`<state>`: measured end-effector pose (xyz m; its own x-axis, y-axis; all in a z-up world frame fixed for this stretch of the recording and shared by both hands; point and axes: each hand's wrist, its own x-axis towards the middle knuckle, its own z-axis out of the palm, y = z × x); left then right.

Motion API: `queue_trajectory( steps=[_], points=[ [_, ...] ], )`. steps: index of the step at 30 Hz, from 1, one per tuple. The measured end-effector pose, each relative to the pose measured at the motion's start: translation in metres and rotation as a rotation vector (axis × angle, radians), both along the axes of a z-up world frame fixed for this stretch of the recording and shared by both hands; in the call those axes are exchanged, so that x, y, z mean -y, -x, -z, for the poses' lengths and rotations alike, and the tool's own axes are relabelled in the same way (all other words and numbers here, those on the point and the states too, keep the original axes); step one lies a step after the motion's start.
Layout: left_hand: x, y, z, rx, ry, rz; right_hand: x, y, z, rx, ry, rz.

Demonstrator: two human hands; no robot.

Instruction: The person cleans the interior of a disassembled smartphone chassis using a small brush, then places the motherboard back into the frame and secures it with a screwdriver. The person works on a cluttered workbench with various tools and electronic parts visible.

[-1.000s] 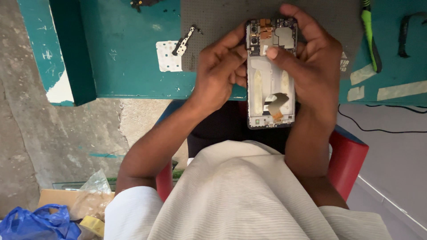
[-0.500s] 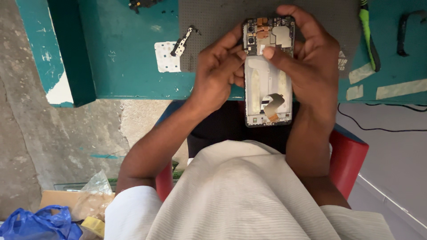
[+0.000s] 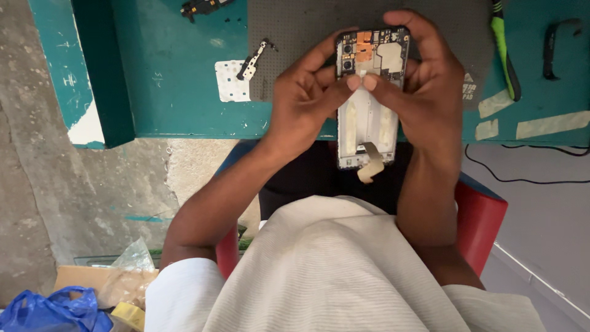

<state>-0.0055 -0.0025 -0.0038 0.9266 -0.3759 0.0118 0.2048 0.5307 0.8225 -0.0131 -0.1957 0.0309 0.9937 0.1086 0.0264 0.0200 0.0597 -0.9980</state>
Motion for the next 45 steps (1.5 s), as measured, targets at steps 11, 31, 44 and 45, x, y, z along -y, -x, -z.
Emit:
queue_trajectory(
  steps=[11,31,44,45],
  points=[
    [0.003,0.001,-0.003,0.003,-0.019,-0.029,-0.003,0.004,0.001,-0.008,0.025,0.057],
    [0.007,-0.003,-0.008,-0.212,0.157,-0.242,-0.032,0.048,-0.048,0.215,0.992,0.146],
    [-0.032,0.013,-0.032,0.29,-0.272,-0.378,0.048,0.02,-0.035,0.355,0.94,-0.044],
    [-0.043,0.006,-0.035,0.292,-0.209,-0.409,0.051,0.02,-0.033,0.391,0.967,-0.049]
  ],
)
